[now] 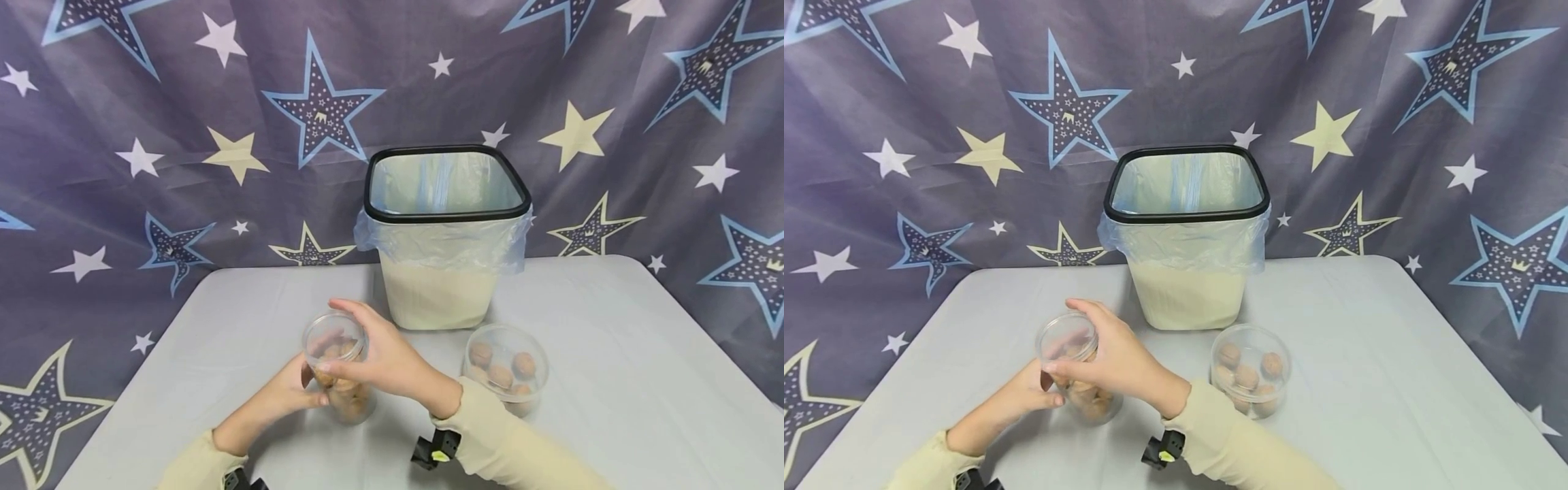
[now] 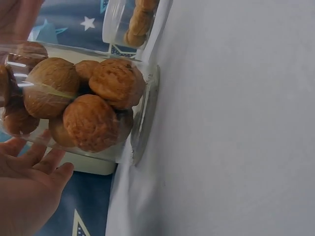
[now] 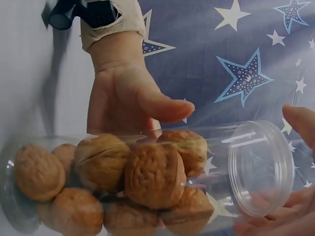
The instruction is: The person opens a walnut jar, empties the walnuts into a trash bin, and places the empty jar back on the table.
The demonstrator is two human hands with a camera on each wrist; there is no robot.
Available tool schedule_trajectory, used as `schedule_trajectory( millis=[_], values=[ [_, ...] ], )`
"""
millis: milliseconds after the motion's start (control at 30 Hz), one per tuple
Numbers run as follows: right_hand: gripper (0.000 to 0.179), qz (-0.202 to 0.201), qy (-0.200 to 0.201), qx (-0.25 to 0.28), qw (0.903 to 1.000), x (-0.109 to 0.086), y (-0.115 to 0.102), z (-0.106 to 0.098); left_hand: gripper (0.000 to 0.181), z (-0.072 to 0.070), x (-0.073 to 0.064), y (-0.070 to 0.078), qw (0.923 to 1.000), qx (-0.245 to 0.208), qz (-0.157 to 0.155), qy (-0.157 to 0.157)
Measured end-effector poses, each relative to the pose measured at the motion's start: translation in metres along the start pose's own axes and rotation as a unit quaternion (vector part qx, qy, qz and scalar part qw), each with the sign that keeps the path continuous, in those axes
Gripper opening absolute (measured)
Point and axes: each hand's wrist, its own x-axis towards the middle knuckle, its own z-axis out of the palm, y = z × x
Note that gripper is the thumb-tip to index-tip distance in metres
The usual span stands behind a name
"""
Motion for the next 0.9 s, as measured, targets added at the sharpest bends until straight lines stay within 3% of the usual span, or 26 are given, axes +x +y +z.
schedule_trajectory(
  millis=[200, 533, 900],
  values=[
    [0.079, 0.022, 0.008, 0.010, 0.9997, 0.005, -0.001, 0.006, 0.095, 0.004, 0.003, -0.001, 0.9999, 0.002, 0.008, -0.006],
    [0.086, 0.029, 0.011, -0.005, 0.9995, 0.007, -0.001, 0.004, 0.093, 0.009, 0.007, 0.001, 0.9997, 0.019, -0.012, 0.014],
    [0.076, 0.016, 0.035, -0.019, 0.9991, 0.006, 0.002, 0.001, 0.084, 0.014, 0.010, -0.002, 0.9998, 0.011, -0.012, 0.010]
  ],
)
